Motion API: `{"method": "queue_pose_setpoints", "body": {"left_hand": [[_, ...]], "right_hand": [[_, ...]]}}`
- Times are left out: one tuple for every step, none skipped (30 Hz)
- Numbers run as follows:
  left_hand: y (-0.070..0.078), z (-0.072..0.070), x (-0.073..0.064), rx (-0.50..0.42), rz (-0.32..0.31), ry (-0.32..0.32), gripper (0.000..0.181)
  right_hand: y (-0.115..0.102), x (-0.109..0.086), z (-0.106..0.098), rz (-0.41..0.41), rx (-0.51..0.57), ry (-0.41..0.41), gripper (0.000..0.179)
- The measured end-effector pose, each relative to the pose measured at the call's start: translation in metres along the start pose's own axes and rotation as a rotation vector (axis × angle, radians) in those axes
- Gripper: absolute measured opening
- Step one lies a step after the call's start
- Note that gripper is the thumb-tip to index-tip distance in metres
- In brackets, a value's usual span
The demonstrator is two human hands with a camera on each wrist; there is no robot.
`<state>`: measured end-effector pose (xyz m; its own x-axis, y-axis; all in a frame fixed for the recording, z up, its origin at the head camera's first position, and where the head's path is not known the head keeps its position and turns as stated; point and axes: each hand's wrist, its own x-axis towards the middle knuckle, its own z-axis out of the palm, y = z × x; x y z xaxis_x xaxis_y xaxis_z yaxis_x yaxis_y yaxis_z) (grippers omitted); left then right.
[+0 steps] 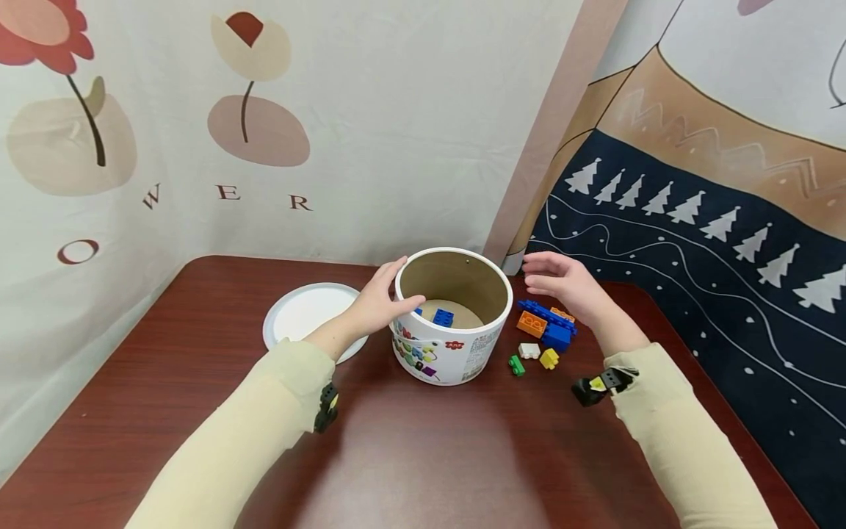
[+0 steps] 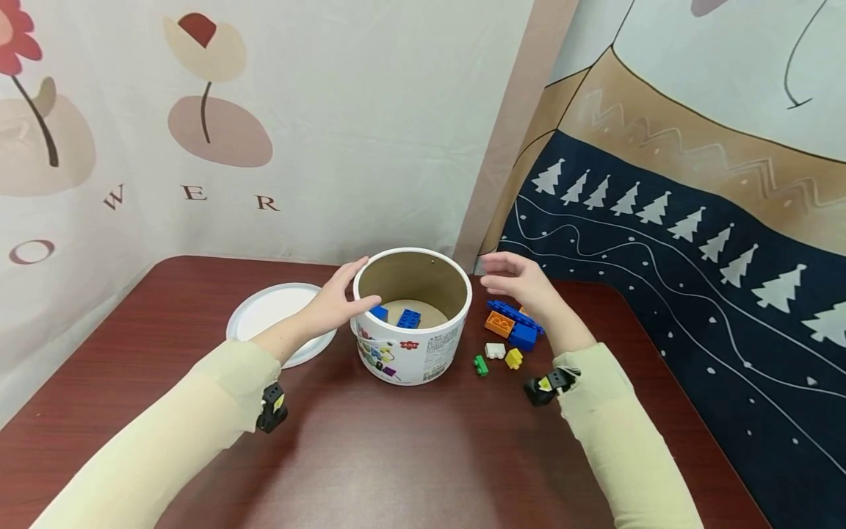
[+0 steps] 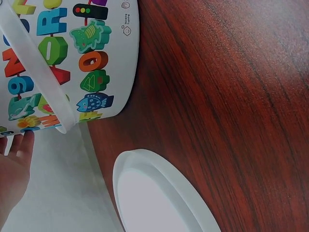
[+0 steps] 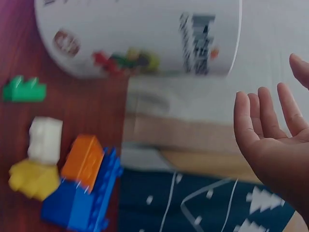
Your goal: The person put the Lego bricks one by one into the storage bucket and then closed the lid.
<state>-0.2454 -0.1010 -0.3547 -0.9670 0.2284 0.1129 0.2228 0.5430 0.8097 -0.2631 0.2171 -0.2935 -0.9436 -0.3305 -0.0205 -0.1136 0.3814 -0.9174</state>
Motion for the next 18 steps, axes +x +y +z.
{"method": "queue_pose_setpoints", "body": {"left_hand": [[0.0, 0.0, 0.0, 0.001, -0.001, -0.001, 0.083], [0.0, 0.0, 0.0, 0.002, -0.002, -0.003, 0.083], [0.0, 0.0, 0.0, 0.002, -0.002, -0.004, 0.083], [-0.001, 0.0, 0.0, 0.002, -0.003, -0.004, 0.083], [-0.001, 0.0, 0.0, 0.003, -0.004, -0.005, 0.083], [-0.001, -0.001, 0.0, 0.003, -0.005, -0.005, 0.083], [-0.002, -0.001, 0.0, 0.003, -0.004, -0.004, 0.083], [-0.002, -0.001, 0.0, 0.004, -0.003, -0.004, 0.083], [-0.002, -0.001, 0.0, 0.002, -0.003, -0.003, 0.084], [-0.002, -0.001, 0.0, 0.001, -0.002, -0.003, 0.084], [-0.002, -0.001, 0.0, 0.0, -0.003, -0.004, 0.084], [-0.002, -0.001, 0.0, -0.002, -0.003, -0.005, 0.084], [-0.002, -0.001, 0.0, -0.003, -0.003, -0.006, 0.084], [-0.002, -0.001, 0.0, -0.004, -0.004, -0.008, 0.084], [-0.002, -0.001, 0.0, -0.004, -0.004, -0.008, 0.084], [-0.001, -0.001, 0.001, -0.003, -0.006, -0.01, 0.084], [-0.001, -0.001, 0.001, -0.003, -0.006, -0.01, 0.084], [-0.001, -0.001, 0.001, -0.002, -0.006, -0.01, 0.084]], "right_hand": [[0.005, -0.003, -0.004, 0.006, -0.01, 0.012, 0.049], [0.01, -0.005, -0.008, 0.011, -0.02, 0.022, 0.05], [0.016, -0.007, -0.012, 0.022, -0.032, 0.033, 0.049], [0.022, -0.009, -0.015, 0.034, -0.044, 0.041, 0.05], [0.029, -0.011, -0.018, 0.044, -0.055, 0.047, 0.05], [0.035, -0.013, -0.021, 0.055, -0.063, 0.05, 0.051], [0.042, -0.015, -0.024, 0.067, -0.068, 0.053, 0.052], [0.049, -0.017, -0.026, 0.08, -0.069, 0.056, 0.053], [0.056, -0.018, -0.028, 0.096, -0.069, 0.061, 0.054], [0.062, -0.02, -0.029, 0.112, -0.064, 0.065, 0.055], [0.069, -0.022, -0.031, 0.129, -0.057, 0.071, 0.055], [0.075, -0.024, -0.032, 0.148, -0.051, 0.076, 0.055], [0.081, -0.026, -0.033, 0.167, -0.046, 0.081, 0.055], [0.086, -0.028, -0.033, 0.186, -0.043, 0.086, 0.055], [0.091, -0.03, -0.034, 0.207, -0.045, 0.09, 0.055], [0.096, -0.032, -0.034, 0.226, -0.047, 0.094, 0.055], [0.101, -0.033, -0.035, 0.243, -0.05, 0.097, 0.055], [0.105, -0.035, -0.036, 0.258, -0.052, 0.099, 0.056]]}}
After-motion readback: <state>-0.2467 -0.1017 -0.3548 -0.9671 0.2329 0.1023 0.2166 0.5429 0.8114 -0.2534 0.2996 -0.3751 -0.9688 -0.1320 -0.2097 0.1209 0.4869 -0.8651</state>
